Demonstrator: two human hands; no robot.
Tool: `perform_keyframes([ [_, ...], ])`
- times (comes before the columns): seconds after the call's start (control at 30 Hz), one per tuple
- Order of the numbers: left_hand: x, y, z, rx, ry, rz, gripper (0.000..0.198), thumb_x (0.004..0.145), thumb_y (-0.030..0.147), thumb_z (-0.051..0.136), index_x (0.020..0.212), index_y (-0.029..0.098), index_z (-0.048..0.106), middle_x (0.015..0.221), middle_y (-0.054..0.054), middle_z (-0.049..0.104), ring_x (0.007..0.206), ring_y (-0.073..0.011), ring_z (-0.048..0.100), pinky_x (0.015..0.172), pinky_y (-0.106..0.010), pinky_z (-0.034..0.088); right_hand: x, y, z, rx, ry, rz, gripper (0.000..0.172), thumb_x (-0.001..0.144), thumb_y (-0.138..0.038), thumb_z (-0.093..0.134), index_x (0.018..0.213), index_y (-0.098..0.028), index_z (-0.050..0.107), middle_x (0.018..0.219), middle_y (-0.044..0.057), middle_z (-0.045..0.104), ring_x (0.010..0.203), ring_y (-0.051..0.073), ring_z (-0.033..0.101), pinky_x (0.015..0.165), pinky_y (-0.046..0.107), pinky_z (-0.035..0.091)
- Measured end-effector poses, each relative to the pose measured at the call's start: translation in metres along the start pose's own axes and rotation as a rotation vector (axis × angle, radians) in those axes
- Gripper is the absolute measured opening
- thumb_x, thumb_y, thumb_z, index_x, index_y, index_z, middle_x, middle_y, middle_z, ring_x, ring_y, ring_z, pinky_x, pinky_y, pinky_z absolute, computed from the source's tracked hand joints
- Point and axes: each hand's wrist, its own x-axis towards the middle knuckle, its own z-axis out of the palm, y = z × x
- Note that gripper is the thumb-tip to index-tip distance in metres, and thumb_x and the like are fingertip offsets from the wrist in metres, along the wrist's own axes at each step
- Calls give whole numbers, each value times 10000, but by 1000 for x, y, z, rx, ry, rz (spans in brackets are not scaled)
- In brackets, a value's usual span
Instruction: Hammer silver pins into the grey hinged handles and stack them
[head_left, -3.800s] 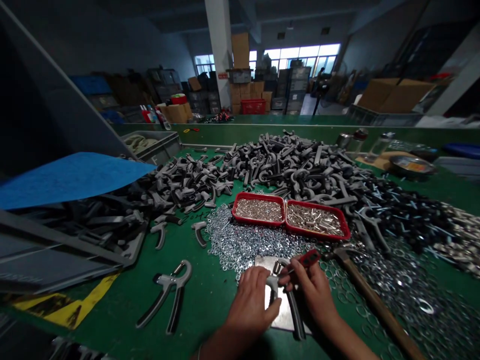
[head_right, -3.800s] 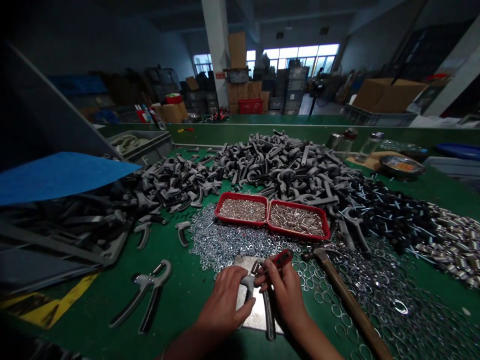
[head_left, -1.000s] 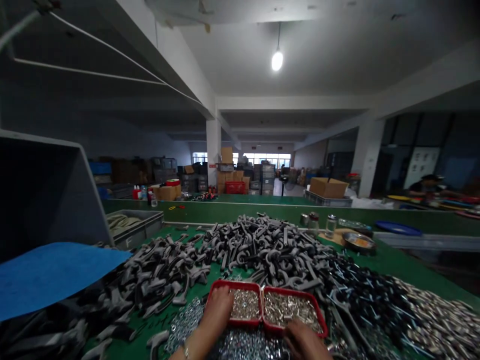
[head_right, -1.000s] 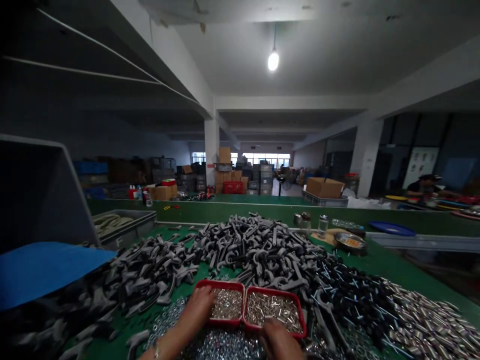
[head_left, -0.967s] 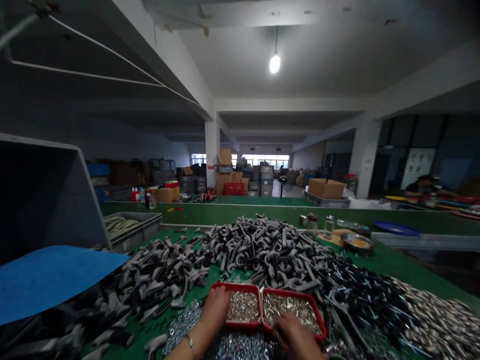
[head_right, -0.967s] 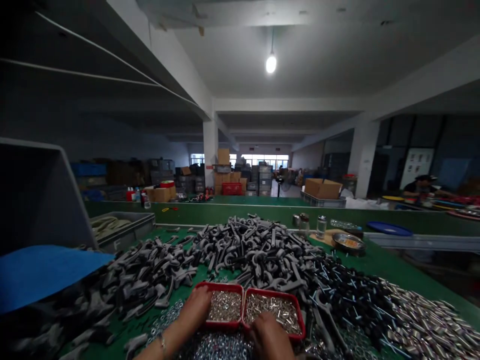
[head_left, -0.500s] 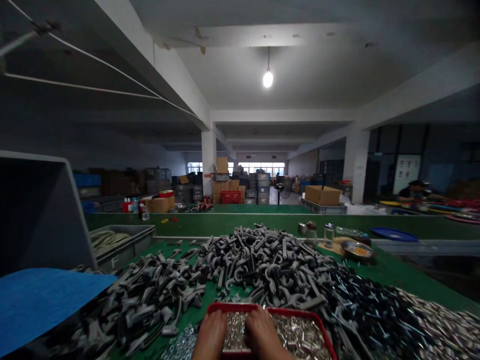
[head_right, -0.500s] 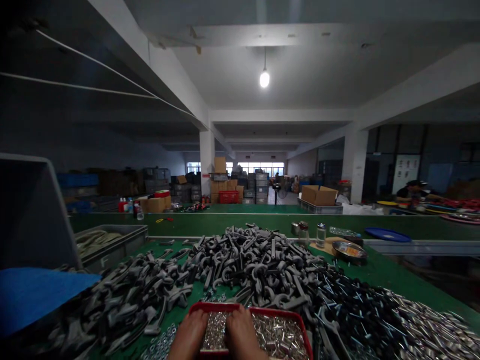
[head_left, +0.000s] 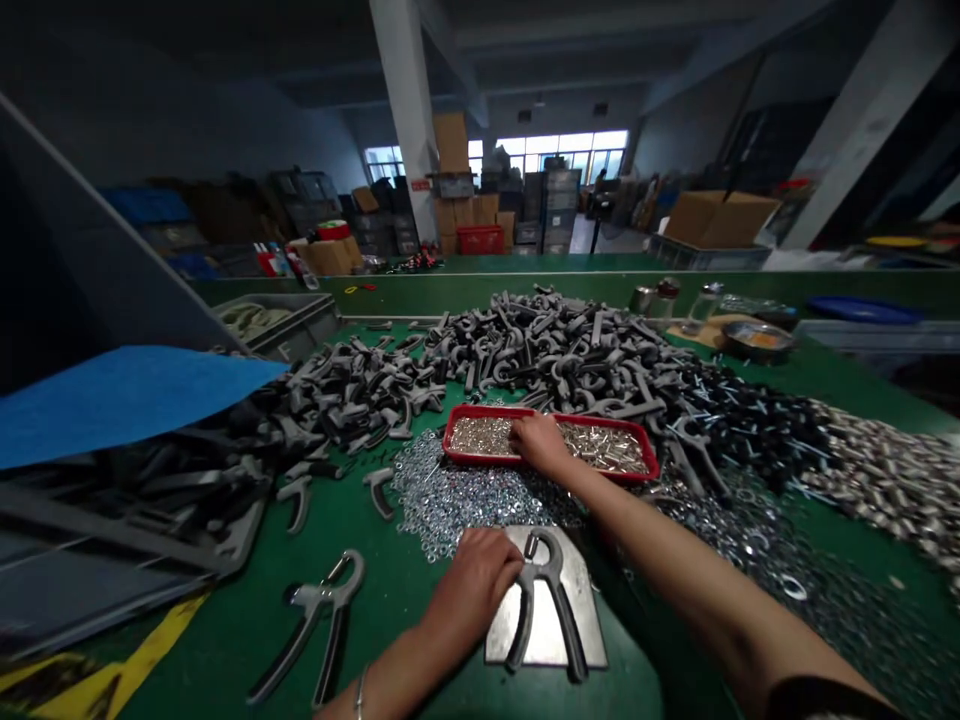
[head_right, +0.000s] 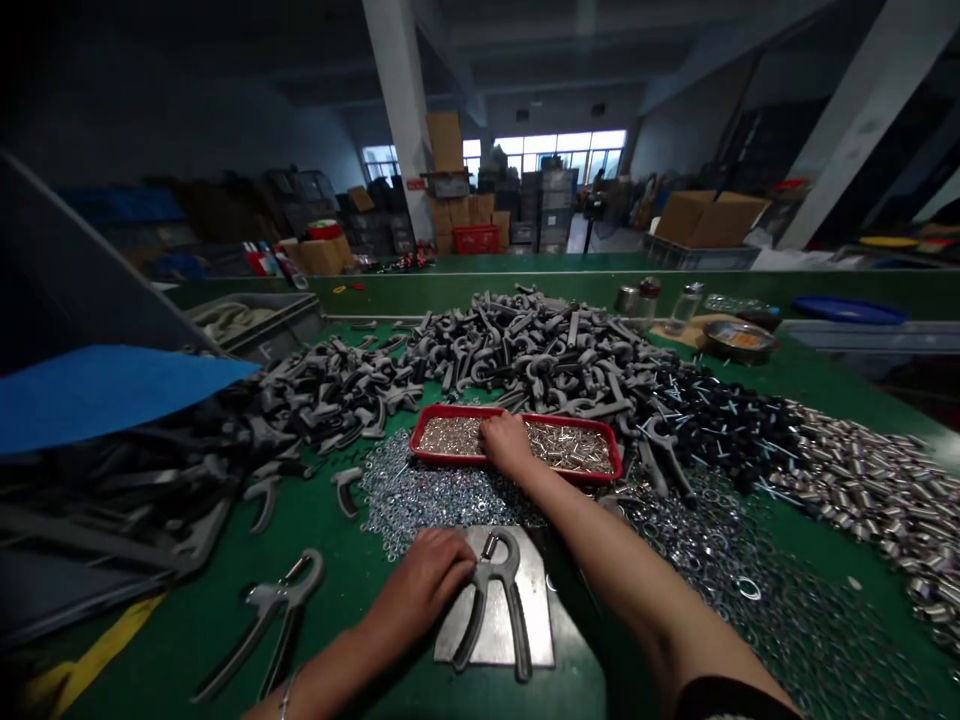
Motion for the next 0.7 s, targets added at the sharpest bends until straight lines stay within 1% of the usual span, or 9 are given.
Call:
perform_keyframes([
  [0.03, -7, 5, 5, 11, -9, -3, 150, 978, 189, 515, 868, 193, 616, 915, -29, 665, 916, -212, 581, 871, -360, 406, -1, 0, -1, 5, 7, -6, 282, 946, -345, 636, 1171, -175, 636, 1256, 82, 635, 1144, 262, 609, 980, 511, 495],
  [0.1, -10, 9, 14, 66, -9, 9, 130, 975, 185, 528, 890, 189, 626, 938, -35, 666, 931, -220, 572, 877, -374, 398, -4, -2, -3, 20, 32, -5, 281, 946, -345, 637, 1168, -173, 637, 1252, 84, 636, 1137, 260, 612, 975, 507, 498],
  [0.2, 0, 7, 21, 179, 7, 61, 112, 976, 192, 535, 930, 182, 637, 956, -44, 662, 935, -226, 565, 878, -390, 402, -7, -3, -5, 73, 76, 18, 289, 945, -344, 639, 1172, -166, 634, 1244, 87, 639, 1124, 259, 619, 965, 501, 506],
  [0.3, 7, 5, 27, 294, 25, 118, 124, 979, 200, 535, 919, 171, 639, 927, -50, 658, 907, -230, 571, 853, -397, 417, -5, -1, -9, 175, 117, 39, 283, 947, -344, 636, 1168, -167, 633, 1226, 81, 646, 1099, 251, 631, 945, 491, 520],
  [0.43, 6, 3, 37, 464, 74, 236, 146, 972, 149, 521, 887, 148, 640, 871, -63, 654, 859, -242, 576, 811, -406, 434, -11, 2, -19, 378, 159, 35, 230, 961, -330, 618, 1111, -157, 640, 1102, 56, 681, 966, 208, 669, 857, 427, 558],
  [0.5, 2, 1, 41, 528, 87, 308, 186, 972, 115, 485, 875, 138, 643, 853, -74, 648, 840, -249, 574, 809, -417, 442, -30, 0, -21, 486, 170, 9, 167, 975, -286, 585, 1057, -150, 637, 1010, 34, 695, 901, 182, 676, 818, 373, 558],
  [0.53, 0, 0, 43, 539, 94, 335, 211, 977, 109, 460, 880, 135, 645, 856, -79, 646, 837, -249, 573, 816, -422, 446, -45, -2, -20, 536, 169, -8, 138, 978, -264, 568, 1021, -151, 634, 966, 23, 699, 877, 172, 676, 804, 345, 551],
  [0.63, -4, -2, 44, 507, 126, 352, 282, 1002, 120, 380, 931, 135, 653, 904, -93, 648, 848, -243, 570, 837, -425, 455, -104, -12, -8, 649, 136, -43, 131, 968, -246, 539, 898, -174, 624, 843, -3, 699, 798, 159, 668, 737, 279, 525],
  [0.7, -5, -3, 43, 483, 130, 343, 310, 1014, 134, 349, 958, 135, 654, 920, -99, 648, 852, -243, 564, 836, -423, 457, -145, -19, 4, 682, 125, -35, 149, 961, -249, 538, 849, -189, 616, 825, 9, 687, 790, 173, 650, 723, 289, 513],
])
